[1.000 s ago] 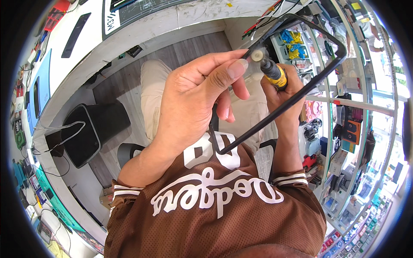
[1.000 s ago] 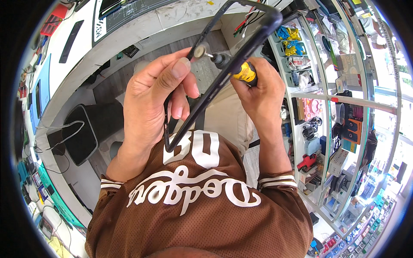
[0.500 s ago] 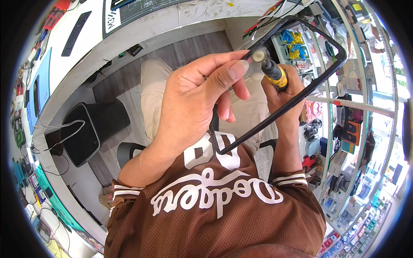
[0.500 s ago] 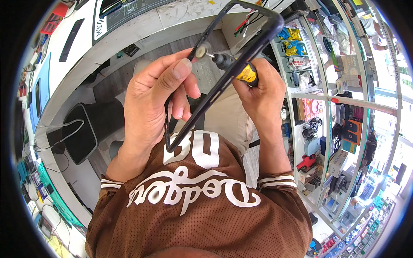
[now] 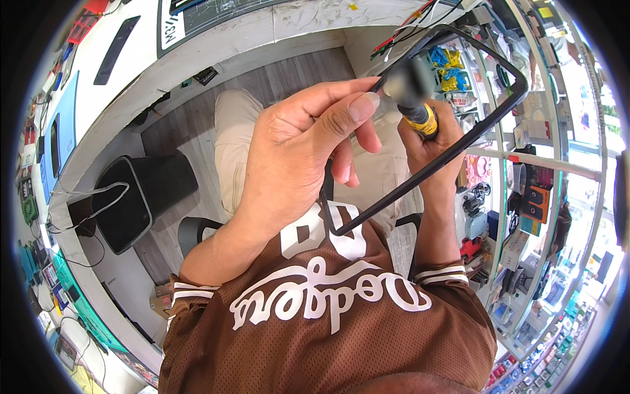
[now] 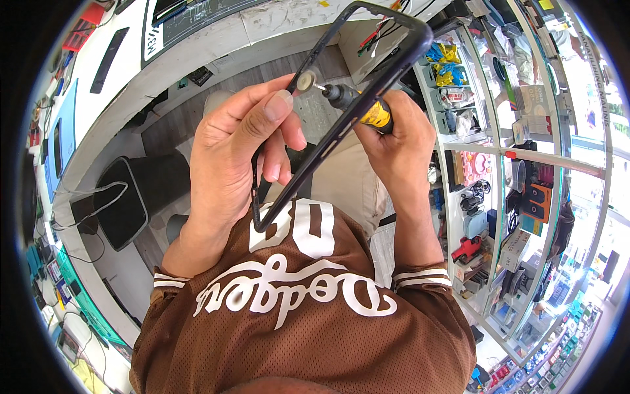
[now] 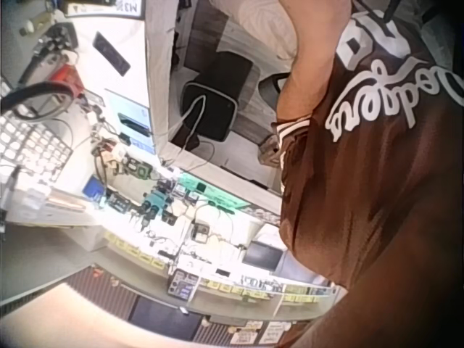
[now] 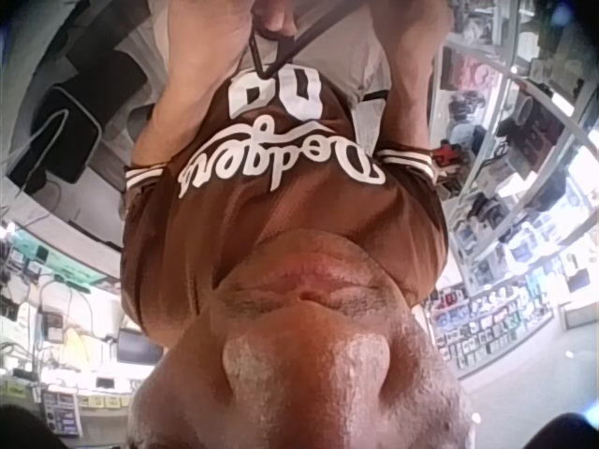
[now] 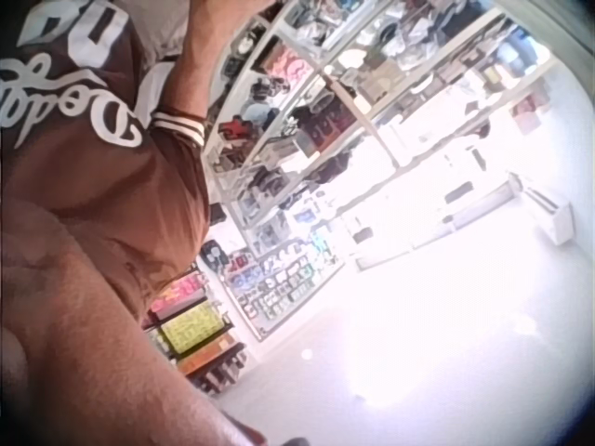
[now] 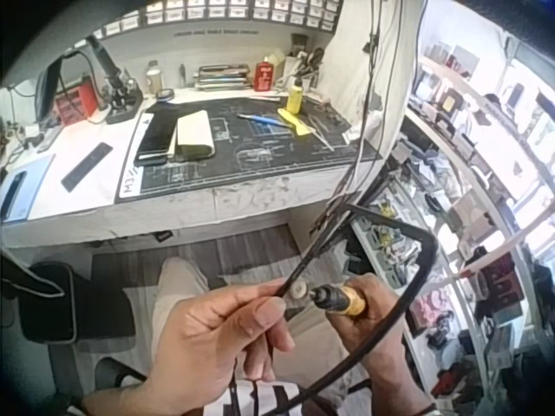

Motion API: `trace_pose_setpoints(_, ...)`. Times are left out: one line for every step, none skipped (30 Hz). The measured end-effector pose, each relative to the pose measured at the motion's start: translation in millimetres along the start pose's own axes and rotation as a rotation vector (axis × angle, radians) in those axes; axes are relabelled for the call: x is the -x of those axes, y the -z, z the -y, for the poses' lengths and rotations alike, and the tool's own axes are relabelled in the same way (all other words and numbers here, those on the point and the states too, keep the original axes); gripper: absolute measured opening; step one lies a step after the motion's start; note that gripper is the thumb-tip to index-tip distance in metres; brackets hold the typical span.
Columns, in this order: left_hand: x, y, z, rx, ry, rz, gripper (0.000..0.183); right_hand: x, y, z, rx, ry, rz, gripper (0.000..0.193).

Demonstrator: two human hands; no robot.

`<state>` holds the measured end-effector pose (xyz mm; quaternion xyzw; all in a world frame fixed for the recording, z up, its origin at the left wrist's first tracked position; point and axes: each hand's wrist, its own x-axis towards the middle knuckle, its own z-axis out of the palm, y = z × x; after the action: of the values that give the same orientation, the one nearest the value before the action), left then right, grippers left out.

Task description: The person holds a black rectangular frame and uses a rotary tool with a polishing bit to smooth the frame's edges and corners. The person rotates the frame to reach different sides while applying the tool along the perimeter.

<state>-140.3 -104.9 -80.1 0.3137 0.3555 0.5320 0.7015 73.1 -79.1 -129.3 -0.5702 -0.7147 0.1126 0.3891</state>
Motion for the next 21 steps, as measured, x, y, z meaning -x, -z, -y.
trace_pose_setpoints(0.1,0.0,0.2,-0.004,-0.002,-0.002,0.035,-0.2,0.1,0.5,0.002,0.000,0.000,0.029)
trace_pose_setpoints(0.3,-0.3,0.7,-0.009,-0.004,-0.003,0.034,-0.5,0.2,0.0,-0.004,-0.007,-0.003,0.029)
trace_pose_setpoints(0.4,-0.6,1.1,-0.015,-0.006,-0.005,0.034,-1.2,0.1,-0.8,-0.010,-0.015,-0.006,0.029)
trace_pose_setpoints(0.5,-0.8,1.1,-0.022,-0.002,-0.003,0.034,-1.7,0.2,-1.4,-0.016,-0.022,-0.009,0.028)
trace_pose_setpoints(0.6,-0.5,0.6,-0.026,0.002,-0.001,0.034,-2.8,0.8,-1.1,-0.010,-0.033,-0.011,0.028)
trace_pose_setpoints(0.8,-0.4,0.2,-0.030,0.005,0.000,0.033,-4.2,1.6,-0.5,-0.003,-0.044,-0.013,0.028)
trace_pose_setpoints(0.7,-1.3,-0.3,-0.031,0.000,-0.008,0.032,-5.5,2.6,0.6,0.003,-0.055,-0.016,0.027)
trace_pose_setpoints(0.4,-2.9,-0.8,-0.033,-0.005,-0.017,0.031,-6.7,3.0,2.9,0.011,-0.064,-0.030,0.027)
trace_pose_setpoints(0.3,-4.1,-0.9,-0.035,-0.011,-0.026,0.031,-8.0,5.0,5.5,0.012,-0.090,-0.032,0.027)
trace_pose_setpoints(0.6,-4.5,-0.6,-0.030,-0.011,-0.031,0.031,-9.2,7.2,8.3,0.013,-0.115,-0.035,0.027)
trace_pose_setpoints(0.7,-4.9,-0.4,-0.025,-0.011,-0.034,0.031,-10.0,8.5,9.8,0.015,-0.141,-0.039,0.026)
trace_pose_setpoints(0.8,-5.1,-0.3,-0.021,-0.011,-0.037,0.031,-9.1,8.6,4.3,0.034,-0.144,-0.028,0.028)
trace_pose_setpoints(0.7,-4.1,-0.9,-0.020,-0.004,-0.025,0.031,-8.3,8.7,4.3,0.032,-0.115,-0.013,0.028)
trace_pose_setpoints(0.6,-2.4,-1.3,-0.019,0.004,-0.011,0.032,-6.8,9.6,4.5,0.031,-0.087,0.002,0.028)
trace_pose_setpoints(0.5,-1.4,-1.4,-0.018,0.012,0.003,0.032,-5.5,10.1,4.3,0.030,-0.058,0.016,0.028)
trace_pose_setpoints(0.1,-1.2,-0.8,-0.012,0.007,0.003,0.032,-5.3,7.6,1.9,-0.013,-0.010,-0.002,0.028)
trace_pose_setpoints(-0.1,-1.1,0.2,-0.008,0.001,0.002,0.032,-5.9,6.6,1.4,-0.015,-0.011,-0.009,0.028)
trace_pose_setpoints(-0.3,-1.1,0.7,-0.004,-0.005,0.001,0.032,-6.3,5.9,1.0,-0.017,-0.012,-0.016,0.028)
trace_pose_setpoints(-0.3,-1.3,0.3,-0.006,0.002,0.006,0.032,-6.3,5.8,0.8,-0.019,-0.013,-0.022,0.029)
trace_pose_setpoints(-0.2,-1.1,-0.7,-0.007,0.007,0.009,0.033,-6.9,6.2,1.4,-0.001,-0.023,-0.023,0.029)
trace_pose_setpoints(0.0,-0.9,-1.3,-0.008,0.012,0.012,0.033,-7.7,7.0,2.6,0.017,-0.032,-0.023,0.029)
